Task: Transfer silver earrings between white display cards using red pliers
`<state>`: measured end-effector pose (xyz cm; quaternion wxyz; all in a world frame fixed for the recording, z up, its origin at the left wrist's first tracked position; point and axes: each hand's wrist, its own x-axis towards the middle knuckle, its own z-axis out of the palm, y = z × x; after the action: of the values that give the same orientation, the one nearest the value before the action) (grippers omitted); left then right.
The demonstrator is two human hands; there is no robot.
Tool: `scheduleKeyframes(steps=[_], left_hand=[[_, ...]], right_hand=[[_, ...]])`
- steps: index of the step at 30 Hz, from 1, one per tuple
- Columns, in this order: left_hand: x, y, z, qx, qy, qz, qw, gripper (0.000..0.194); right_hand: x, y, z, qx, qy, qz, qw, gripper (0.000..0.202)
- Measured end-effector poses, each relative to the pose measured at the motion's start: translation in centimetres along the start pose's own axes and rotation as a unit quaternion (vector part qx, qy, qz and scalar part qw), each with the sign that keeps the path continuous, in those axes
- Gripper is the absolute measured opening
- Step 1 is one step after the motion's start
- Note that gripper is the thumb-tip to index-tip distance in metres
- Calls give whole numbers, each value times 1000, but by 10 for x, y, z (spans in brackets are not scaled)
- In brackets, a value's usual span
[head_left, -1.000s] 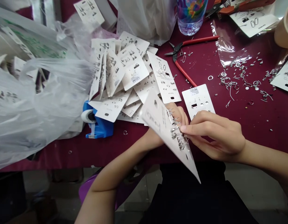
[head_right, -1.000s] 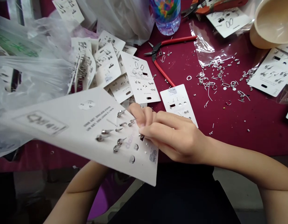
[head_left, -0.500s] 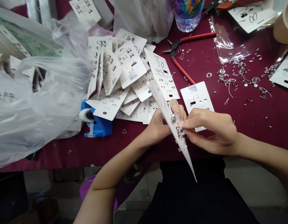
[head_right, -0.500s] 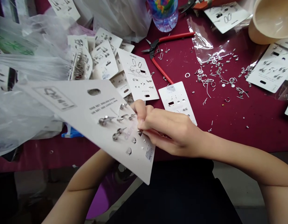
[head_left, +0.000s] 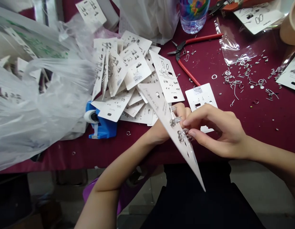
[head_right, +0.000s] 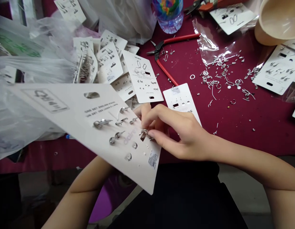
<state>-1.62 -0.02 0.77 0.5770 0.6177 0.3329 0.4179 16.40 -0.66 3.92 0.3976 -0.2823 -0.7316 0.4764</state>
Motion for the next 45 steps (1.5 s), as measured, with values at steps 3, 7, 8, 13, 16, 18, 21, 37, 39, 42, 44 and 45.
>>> scheduleKeyframes(steps=[3,7,8,13,16,18,21,37,39,42,44,45], left_hand=[[3,-6,-2,-193,-71,12,978,47],[0,-13,-4,-162,41,12,986,37],[-1,-13,-5,-124,69,18,990,37],[-1,-11,-7,43,186,98,977,37],[0,-9,-7,67,192,109,973,34],[-1,-5,-7,74,190,113,972,31],[-3,2,-7,101,184,85,974,24],[-7,-1,-4,294,178,174,923,26],[-6,-2,-10,339,213,241,884,29],[-4,1,-20,386,251,264,848,17],[-3,8,-21,392,265,245,846,12],[-3,14,-18,387,263,241,850,12]], right_hand=[[2,-1,-4,67,12,15,998,10],[6,0,-15,130,40,44,990,26],[7,0,-17,125,44,45,990,27],[9,4,-27,77,49,42,995,16],[11,7,-29,42,64,62,995,13],[12,9,-29,31,64,72,995,11],[15,13,-28,44,73,74,994,11],[17,24,-32,138,145,99,975,14],[19,23,-37,147,172,107,968,23],[23,19,-47,152,238,93,955,32],[25,15,-56,153,279,68,946,32],[26,13,-61,155,294,52,942,31]])
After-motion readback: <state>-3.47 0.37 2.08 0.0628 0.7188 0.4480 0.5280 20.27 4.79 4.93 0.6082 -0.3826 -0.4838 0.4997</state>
